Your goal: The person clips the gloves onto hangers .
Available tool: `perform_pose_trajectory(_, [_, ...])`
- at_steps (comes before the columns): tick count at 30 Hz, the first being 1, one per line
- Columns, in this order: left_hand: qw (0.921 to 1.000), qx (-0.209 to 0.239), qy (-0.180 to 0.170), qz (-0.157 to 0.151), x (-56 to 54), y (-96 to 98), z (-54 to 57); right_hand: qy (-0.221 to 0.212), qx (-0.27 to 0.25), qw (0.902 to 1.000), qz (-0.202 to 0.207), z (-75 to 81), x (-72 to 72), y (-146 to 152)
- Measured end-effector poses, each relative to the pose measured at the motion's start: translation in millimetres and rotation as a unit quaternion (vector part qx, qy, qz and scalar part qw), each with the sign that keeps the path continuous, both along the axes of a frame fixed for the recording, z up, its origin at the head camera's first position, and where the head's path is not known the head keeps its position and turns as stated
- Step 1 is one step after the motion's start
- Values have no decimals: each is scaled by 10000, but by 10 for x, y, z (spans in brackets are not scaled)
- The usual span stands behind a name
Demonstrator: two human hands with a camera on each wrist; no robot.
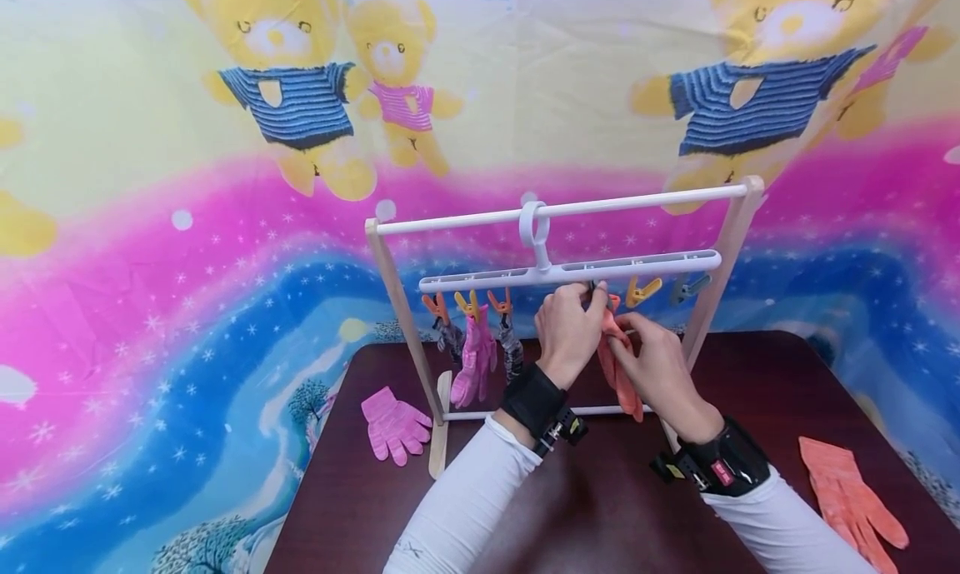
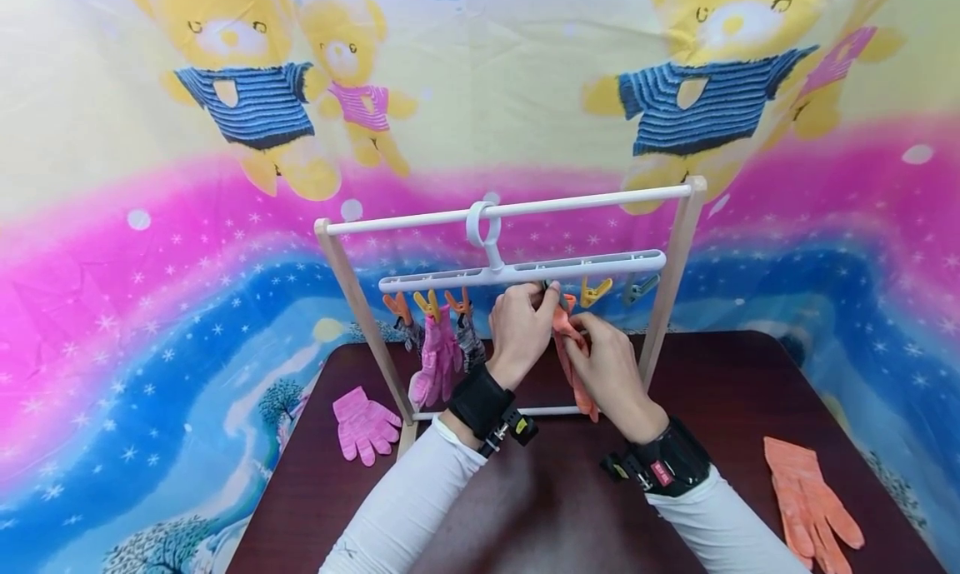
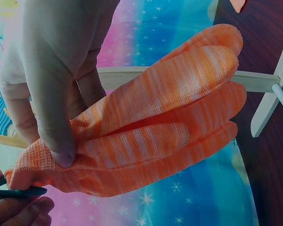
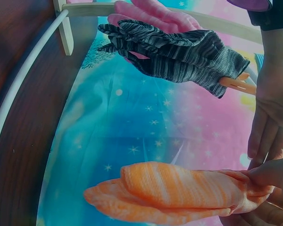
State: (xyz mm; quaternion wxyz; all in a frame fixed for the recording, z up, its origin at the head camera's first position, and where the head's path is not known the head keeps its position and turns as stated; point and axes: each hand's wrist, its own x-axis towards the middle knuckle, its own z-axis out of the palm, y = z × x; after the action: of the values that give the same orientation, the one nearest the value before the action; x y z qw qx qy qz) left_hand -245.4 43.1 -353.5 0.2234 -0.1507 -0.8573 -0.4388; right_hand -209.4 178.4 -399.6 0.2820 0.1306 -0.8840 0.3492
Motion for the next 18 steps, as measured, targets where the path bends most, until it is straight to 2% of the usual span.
perform_pose_trajectory(18, [10000, 53, 38, -12, 8, 4, 16, -74, 22, 10000, 41, 17, -1, -2])
